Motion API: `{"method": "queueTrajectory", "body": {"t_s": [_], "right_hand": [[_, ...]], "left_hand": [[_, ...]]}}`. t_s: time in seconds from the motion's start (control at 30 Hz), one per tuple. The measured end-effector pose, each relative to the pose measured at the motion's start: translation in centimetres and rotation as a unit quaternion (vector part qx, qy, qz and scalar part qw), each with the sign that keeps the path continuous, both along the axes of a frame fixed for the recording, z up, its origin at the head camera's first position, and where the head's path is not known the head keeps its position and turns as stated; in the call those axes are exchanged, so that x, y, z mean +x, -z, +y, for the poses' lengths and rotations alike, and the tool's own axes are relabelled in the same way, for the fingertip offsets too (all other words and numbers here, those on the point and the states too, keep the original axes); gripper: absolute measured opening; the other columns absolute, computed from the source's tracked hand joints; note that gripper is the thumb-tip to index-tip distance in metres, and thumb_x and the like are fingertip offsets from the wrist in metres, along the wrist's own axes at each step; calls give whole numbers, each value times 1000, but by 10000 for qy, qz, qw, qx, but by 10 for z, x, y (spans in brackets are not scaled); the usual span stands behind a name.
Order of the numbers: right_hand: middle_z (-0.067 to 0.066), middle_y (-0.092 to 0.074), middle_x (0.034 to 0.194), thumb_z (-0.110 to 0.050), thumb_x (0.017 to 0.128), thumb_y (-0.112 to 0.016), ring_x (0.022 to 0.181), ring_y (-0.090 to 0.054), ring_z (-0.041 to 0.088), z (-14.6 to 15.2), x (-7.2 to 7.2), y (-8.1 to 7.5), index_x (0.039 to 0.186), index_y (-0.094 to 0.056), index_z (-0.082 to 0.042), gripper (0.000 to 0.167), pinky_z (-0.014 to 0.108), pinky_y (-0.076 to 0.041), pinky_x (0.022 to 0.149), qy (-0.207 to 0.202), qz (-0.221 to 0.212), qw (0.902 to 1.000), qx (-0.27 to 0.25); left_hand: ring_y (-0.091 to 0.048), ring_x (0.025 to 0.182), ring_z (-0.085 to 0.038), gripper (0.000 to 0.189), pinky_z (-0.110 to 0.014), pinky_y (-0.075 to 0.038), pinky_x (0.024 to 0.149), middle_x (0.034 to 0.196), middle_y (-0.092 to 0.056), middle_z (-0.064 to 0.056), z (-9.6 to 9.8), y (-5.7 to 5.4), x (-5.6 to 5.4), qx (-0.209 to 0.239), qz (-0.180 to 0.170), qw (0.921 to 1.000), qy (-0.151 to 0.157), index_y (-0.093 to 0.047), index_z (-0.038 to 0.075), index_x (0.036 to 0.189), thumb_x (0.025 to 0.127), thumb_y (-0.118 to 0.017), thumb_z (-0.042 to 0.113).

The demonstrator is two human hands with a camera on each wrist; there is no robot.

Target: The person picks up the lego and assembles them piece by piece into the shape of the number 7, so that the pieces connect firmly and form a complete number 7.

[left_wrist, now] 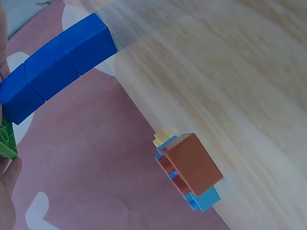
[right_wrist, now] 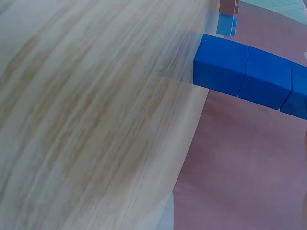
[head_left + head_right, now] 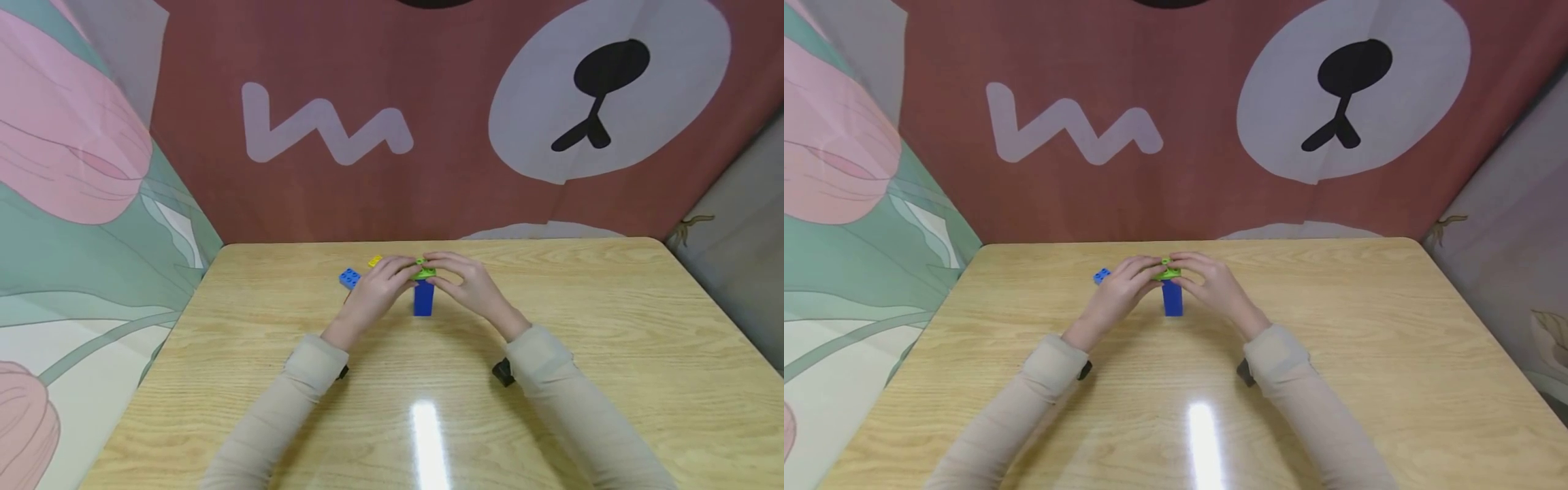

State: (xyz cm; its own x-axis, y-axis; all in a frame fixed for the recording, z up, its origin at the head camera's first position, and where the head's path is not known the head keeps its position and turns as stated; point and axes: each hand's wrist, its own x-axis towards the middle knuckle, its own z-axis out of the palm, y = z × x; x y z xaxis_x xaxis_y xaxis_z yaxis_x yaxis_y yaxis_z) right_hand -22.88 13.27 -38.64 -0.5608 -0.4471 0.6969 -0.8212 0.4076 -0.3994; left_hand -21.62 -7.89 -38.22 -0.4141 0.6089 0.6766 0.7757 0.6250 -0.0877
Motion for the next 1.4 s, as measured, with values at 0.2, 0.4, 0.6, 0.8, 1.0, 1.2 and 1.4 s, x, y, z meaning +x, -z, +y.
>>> {"method": "queueTrajectory", "body": {"t_s": [0.2, 0.4, 0.6, 0.8, 1.0, 1.2, 1.4], "right_hand": [[18, -68, 115, 2, 75, -76, 108, -65, 32, 1, 1, 1, 109, -69, 3, 35, 43, -54, 90, 38, 48, 10000, -25], [19, -68, 116, 2, 73, -78, 106, -66, 33, 2, 1, 4, 110, -70, 1, 37, 40, -56, 88, 131, 436, 9987, 214], [18, -67, 117, -3, 69, -82, 106, -66, 31, 3, 2, 8, 112, -69, 0, 45, 39, -56, 87, 255, 1304, 9884, 733], [19, -68, 116, -4, 68, -82, 104, -67, 31, 3, 1, 10, 112, -69, 1, 46, 37, -57, 85, 328, 1636, 9829, 774], [18, -68, 116, -2, 68, -81, 103, -68, 31, 3, 0, 10, 112, -69, 0, 45, 36, -57, 84, 344, 1610, 9839, 702], [18, -68, 117, 0, 68, -81, 103, -68, 31, 3, 1, 10, 112, -69, 1, 45, 35, -57, 83, 311, 1548, 9854, 639], [20, -68, 117, 1, 68, -81, 103, -68, 32, 2, 1, 10, 112, -69, 2, 45, 35, -57, 83, 303, 1480, 9866, 612]], "left_hand": [[-61, 112, -17, 29, -21, -53, 93, 117, -66, -5, 1, 0, -2, 85, -30, 9999, 88, -67, 8, 115, 88, -68, 16], [-61, 114, -20, 30, -23, -52, 95, 118, -66, -7, 0, 2, -3, 23, -8, 9999, 98, -67, 7, 116, 88, -68, 17], [-62, 114, -21, 33, -24, -51, 98, 118, -67, -7, 1, 8, -4, -82, 351, 9993, -67, -66, 9, 116, 86, -71, 21], [-63, 113, -22, 33, -25, -50, 99, 117, -68, -6, 3, 10, -3, 28, 446, 9989, -166, -66, 9, 116, 85, -71, 20], [-64, 112, -23, 33, -27, -51, 98, 116, -69, -8, 4, 10, -3, 161, 389, 9991, -86, -67, 7, 115, 84, -72, 19], [-64, 112, -23, 33, -27, -51, 99, 115, -69, -8, 5, 9, -2, 239, 331, 9992, -22, -68, 6, 115, 84, -73, 18], [-63, 111, -23, 33, -27, -51, 98, 115, -69, -7, 5, 9, -2, 179, 350, 9992, -66, -67, 7, 114, 84, -73, 19]]}}
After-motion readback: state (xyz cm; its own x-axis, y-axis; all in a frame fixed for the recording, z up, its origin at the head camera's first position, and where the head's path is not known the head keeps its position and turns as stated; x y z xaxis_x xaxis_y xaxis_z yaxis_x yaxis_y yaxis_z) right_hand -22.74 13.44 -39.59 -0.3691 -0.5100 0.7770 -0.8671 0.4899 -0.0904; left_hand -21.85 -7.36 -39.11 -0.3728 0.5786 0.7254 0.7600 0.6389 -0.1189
